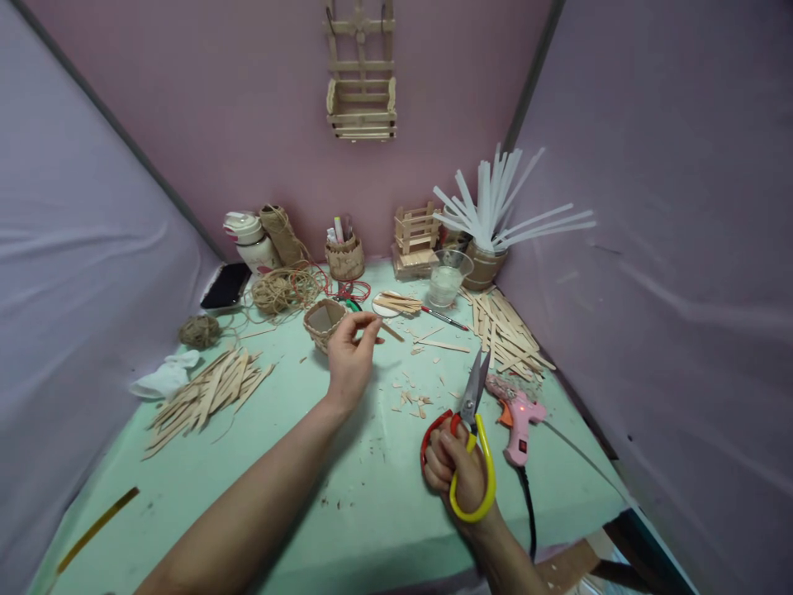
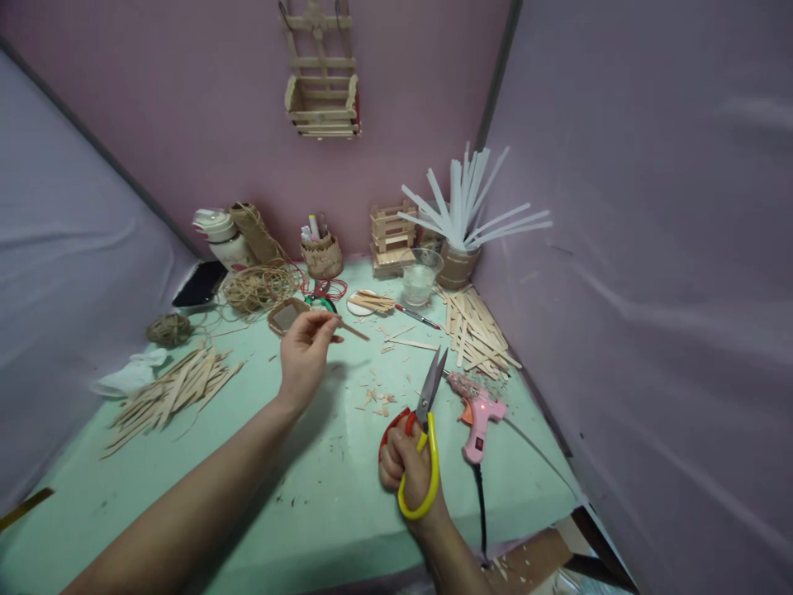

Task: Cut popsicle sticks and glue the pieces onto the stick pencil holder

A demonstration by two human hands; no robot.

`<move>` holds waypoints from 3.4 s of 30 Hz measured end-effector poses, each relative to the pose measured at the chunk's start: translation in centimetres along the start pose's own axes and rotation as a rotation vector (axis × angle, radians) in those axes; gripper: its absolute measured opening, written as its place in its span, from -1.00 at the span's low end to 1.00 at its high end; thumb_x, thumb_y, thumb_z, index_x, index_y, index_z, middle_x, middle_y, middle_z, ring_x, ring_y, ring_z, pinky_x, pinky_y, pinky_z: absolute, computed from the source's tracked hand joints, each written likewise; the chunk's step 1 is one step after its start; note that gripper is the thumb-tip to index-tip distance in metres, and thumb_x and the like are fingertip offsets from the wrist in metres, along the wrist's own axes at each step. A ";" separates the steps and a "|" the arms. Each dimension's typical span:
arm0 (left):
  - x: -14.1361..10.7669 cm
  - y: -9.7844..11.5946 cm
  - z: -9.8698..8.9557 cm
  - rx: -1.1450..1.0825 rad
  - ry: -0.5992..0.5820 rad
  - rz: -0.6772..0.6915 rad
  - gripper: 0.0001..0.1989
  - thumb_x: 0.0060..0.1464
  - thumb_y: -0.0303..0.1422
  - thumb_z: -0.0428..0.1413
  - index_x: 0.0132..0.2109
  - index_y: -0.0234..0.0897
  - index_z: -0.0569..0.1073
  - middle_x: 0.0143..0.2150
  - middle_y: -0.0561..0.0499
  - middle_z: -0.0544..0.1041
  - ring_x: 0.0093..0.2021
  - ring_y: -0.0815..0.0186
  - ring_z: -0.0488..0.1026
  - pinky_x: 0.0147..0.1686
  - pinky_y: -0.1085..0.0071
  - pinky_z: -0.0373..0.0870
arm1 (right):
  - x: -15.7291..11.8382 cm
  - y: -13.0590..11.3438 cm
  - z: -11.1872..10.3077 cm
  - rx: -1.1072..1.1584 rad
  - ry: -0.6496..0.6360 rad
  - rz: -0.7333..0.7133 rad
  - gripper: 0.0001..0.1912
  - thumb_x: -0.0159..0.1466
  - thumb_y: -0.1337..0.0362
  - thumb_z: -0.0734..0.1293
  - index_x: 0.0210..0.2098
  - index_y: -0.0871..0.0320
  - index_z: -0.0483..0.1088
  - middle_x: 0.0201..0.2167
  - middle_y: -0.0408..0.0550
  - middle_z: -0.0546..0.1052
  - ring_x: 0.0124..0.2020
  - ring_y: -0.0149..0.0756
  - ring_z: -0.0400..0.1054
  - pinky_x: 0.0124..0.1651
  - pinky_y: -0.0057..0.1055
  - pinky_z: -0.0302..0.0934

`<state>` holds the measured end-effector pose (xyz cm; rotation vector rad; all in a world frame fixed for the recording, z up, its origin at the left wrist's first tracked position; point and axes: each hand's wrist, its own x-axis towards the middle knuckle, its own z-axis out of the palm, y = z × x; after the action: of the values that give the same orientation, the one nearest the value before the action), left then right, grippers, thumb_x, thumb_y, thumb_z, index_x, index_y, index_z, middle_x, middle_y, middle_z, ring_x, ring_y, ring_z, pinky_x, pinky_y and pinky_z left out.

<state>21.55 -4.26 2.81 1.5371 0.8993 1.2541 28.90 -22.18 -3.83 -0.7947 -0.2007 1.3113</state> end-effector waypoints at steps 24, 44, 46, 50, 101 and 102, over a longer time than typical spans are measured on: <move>9.3 -7.4 5.6 0.918 -0.397 0.348 -0.84 0.11 -0.44 0.04 -0.30 -0.26 0.53 -0.32 -0.11 0.52 -0.21 0.15 0.43 -0.14 0.25 0.33 | 0.1 0.3 -0.6 0.046 -0.030 0.066 -0.40 0.03 -0.05 0.47 -0.51 0.07 -0.05 -0.72 -0.47 -0.03 -0.75 -0.66 -0.31 -0.76 -0.74 -0.28; 10.5 -7.2 6.4 1.014 -0.524 0.407 -0.86 0.09 -0.50 0.02 -0.27 -0.26 0.47 -0.28 -0.09 0.45 -0.19 0.17 0.32 -0.17 0.28 0.21 | 0.2 0.8 -1.3 0.078 -0.034 0.083 -0.44 0.06 -0.05 0.46 -0.48 0.06 -0.01 -0.70 -0.47 0.02 -0.75 -0.66 -0.31 -0.76 -0.74 -0.27; 10.2 -7.0 6.3 1.001 -0.519 0.435 -0.84 0.10 -0.48 0.03 -0.20 -0.26 0.47 -0.22 -0.10 0.45 -0.14 0.15 0.31 -0.15 0.27 0.20 | 0.2 0.6 -1.0 0.075 -0.033 0.084 -0.42 0.04 -0.05 0.47 -0.49 0.07 -0.02 -0.71 -0.47 0.00 -0.76 -0.67 -0.31 -0.77 -0.74 -0.27; 10.1 -6.8 6.2 0.953 -0.489 0.475 -0.79 0.12 -0.44 0.04 -0.09 -0.24 0.46 -0.16 -0.09 0.43 -0.07 0.15 0.29 -0.11 0.26 0.20 | 0.2 0.3 -0.6 0.070 -0.029 0.086 -0.37 -0.01 -0.07 0.48 -0.51 0.07 -0.05 -0.73 -0.48 -0.02 -0.77 -0.66 -0.31 -0.79 -0.74 -0.28; -6.3 0.3 -0.8 -0.546 -0.229 -0.909 -0.72 -0.16 -0.38 0.34 -0.35 -0.32 0.38 -0.43 0.07 0.47 -0.39 0.44 0.52 -0.32 0.58 0.48 | -0.8 -5.1 1.9 -0.669 0.465 -0.380 -0.60 0.11 -0.02 0.41 -0.43 0.11 0.20 -0.65 -0.30 0.20 -0.67 -0.51 0.04 -0.63 -0.53 -0.06; -6.7 0.3 -0.8 -0.546 -0.253 -0.904 -0.70 -0.16 -0.36 0.34 -0.33 -0.30 0.38 -0.42 0.07 0.47 -0.39 0.43 0.52 -0.32 0.56 0.48 | -0.9 -5.5 2.0 -0.725 0.484 -0.391 -0.61 0.10 -0.02 0.41 -0.43 0.12 0.22 -0.65 -0.29 0.23 -0.67 -0.48 0.05 -0.63 -0.50 -0.05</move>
<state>19.30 -10.41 1.08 0.6789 0.8381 0.5478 31.88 -22.38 1.29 -1.5705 -0.4279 0.6285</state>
